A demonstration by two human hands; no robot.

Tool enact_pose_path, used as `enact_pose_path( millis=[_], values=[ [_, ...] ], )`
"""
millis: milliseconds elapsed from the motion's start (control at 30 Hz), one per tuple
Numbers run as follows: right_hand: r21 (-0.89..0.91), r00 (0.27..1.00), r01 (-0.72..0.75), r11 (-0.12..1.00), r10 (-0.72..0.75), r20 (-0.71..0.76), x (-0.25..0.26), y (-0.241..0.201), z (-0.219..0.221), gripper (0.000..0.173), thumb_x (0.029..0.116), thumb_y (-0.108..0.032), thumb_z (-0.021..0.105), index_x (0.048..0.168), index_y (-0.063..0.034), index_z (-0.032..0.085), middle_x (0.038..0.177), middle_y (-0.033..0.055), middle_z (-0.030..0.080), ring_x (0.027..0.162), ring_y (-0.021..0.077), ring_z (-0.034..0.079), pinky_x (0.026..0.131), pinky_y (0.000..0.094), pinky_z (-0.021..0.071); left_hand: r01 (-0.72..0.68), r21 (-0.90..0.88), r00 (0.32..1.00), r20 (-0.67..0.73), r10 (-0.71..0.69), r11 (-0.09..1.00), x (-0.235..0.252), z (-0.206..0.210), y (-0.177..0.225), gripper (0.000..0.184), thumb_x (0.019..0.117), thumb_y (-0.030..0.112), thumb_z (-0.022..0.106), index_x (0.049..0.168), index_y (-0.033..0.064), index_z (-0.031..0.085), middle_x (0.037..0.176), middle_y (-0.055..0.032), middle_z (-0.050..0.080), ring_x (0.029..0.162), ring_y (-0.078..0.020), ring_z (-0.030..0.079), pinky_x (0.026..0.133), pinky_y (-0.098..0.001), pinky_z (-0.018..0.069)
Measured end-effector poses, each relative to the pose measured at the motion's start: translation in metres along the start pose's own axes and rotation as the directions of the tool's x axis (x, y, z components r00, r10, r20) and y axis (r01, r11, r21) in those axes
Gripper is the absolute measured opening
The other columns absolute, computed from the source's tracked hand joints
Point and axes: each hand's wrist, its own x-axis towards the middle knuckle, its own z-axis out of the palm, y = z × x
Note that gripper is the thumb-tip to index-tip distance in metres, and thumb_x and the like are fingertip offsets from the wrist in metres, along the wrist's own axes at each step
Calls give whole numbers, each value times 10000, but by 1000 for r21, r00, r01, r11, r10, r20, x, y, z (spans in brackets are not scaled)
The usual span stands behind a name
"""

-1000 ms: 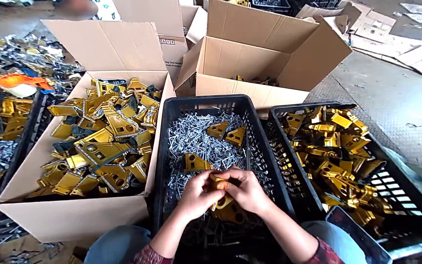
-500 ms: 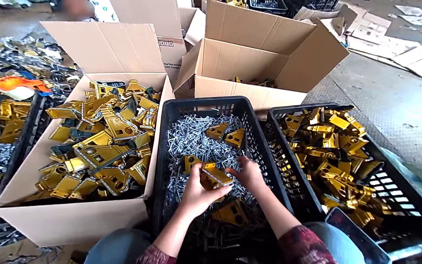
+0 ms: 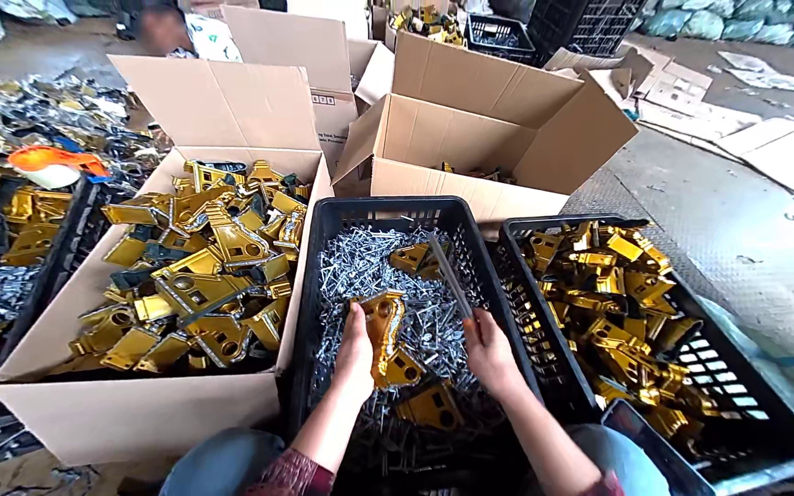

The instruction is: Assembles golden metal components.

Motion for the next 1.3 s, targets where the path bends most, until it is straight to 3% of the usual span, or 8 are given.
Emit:
enact_pose_path(
  millis=[233, 400, 567, 733, 867, 967, 1067, 1300],
  values=[
    [-97, 710, 593, 799, -576, -404, -82, 16, 24, 464, 1100, -350, 349, 1227, 55, 539, 673, 6, 530, 507, 48, 504, 481, 229, 487, -102, 91, 984, -136, 114, 991, 6, 0, 3, 666, 1097, 522, 200, 1474, 56, 490, 1461, -175, 522, 1339, -249, 506, 1091, -494, 416],
    [-177, 912, 397, 901, -408, -32, -102, 4, 36, 381, 1036, -248, 462, 1233, 46, 605, 638, 43, 603, 510, 176, 602, 495, 374, 530, -85, 97, 985, -141, 98, 992, 4, 4, 0, 650, 1097, 525, 212, 1446, 70, 519, 1378, -165, 575, 1237, -244, 569, 1012, -477, 469],
    [0, 782, 577, 817, -552, -288, -97, 7, 41, 529, 1107, -372, 319, 1297, 83, 511, 642, -4, 533, 495, 57, 533, 474, 252, 515, -84, 85, 987, -130, 94, 993, 0, 2, 2, 664, 1094, 532, 184, 1467, 80, 496, 1402, -162, 560, 1259, -229, 560, 1028, -465, 467],
    [-24, 975, 211, 977, -208, 81, -87, 6, 41, 362, 1066, -260, 431, 1251, -4, 608, 705, 31, 591, 576, 142, 576, 572, 341, 520, -114, 176, 993, -8, 117, 978, 4, 0, 0, 632, 1089, 522, 305, 1555, 100, 370, 1479, -165, 501, 1281, -258, 550, 1022, -484, 480],
    [-13, 792, 552, 834, -529, -304, -82, 7, 38, 451, 1092, -315, 370, 1278, 66, 525, 655, -2, 555, 492, 55, 535, 473, 254, 515, -307, 291, 950, 145, 275, 906, 9, -4, -10, 923, 750, 124, 861, 1488, 23, 315, 1242, -161, 630, 1073, -177, 684, 903, -348, 598],
    [-266, 645, 656, 706, -708, -288, -82, 8, 39, 422, 1102, -369, 324, 1183, -13, 536, 684, 27, 549, 538, 119, 564, 518, 291, 535, -366, 490, 930, 160, 331, 791, 6, -7, -7, 924, 718, 92, 839, 1483, 6, 328, 1278, -167, 614, 1151, -191, 646, 985, -374, 549],
    [-455, 770, 541, 707, -634, -69, -81, 11, 48, 361, 988, -268, 513, 1170, -7, 683, 628, 56, 653, 480, 238, 645, 424, 428, 520, -408, 592, 908, 189, 373, 695, 5, -10, -6, 928, 742, 136, 848, 1494, -5, 323, 1344, -192, 573, 1234, -224, 596, 1054, -394, 499],
    [-434, 714, 585, 685, -689, -125, -80, 9, 49, 387, 1021, -300, 465, 1157, -2, 669, 620, 42, 632, 469, 198, 619, 420, 381, 509, -382, 656, 918, 184, 352, 651, -1, -12, -2, 922, 763, 163, 845, 1501, -6, 320, 1375, -213, 544, 1264, -270, 572, 1068, -425, 480]
  ],
)
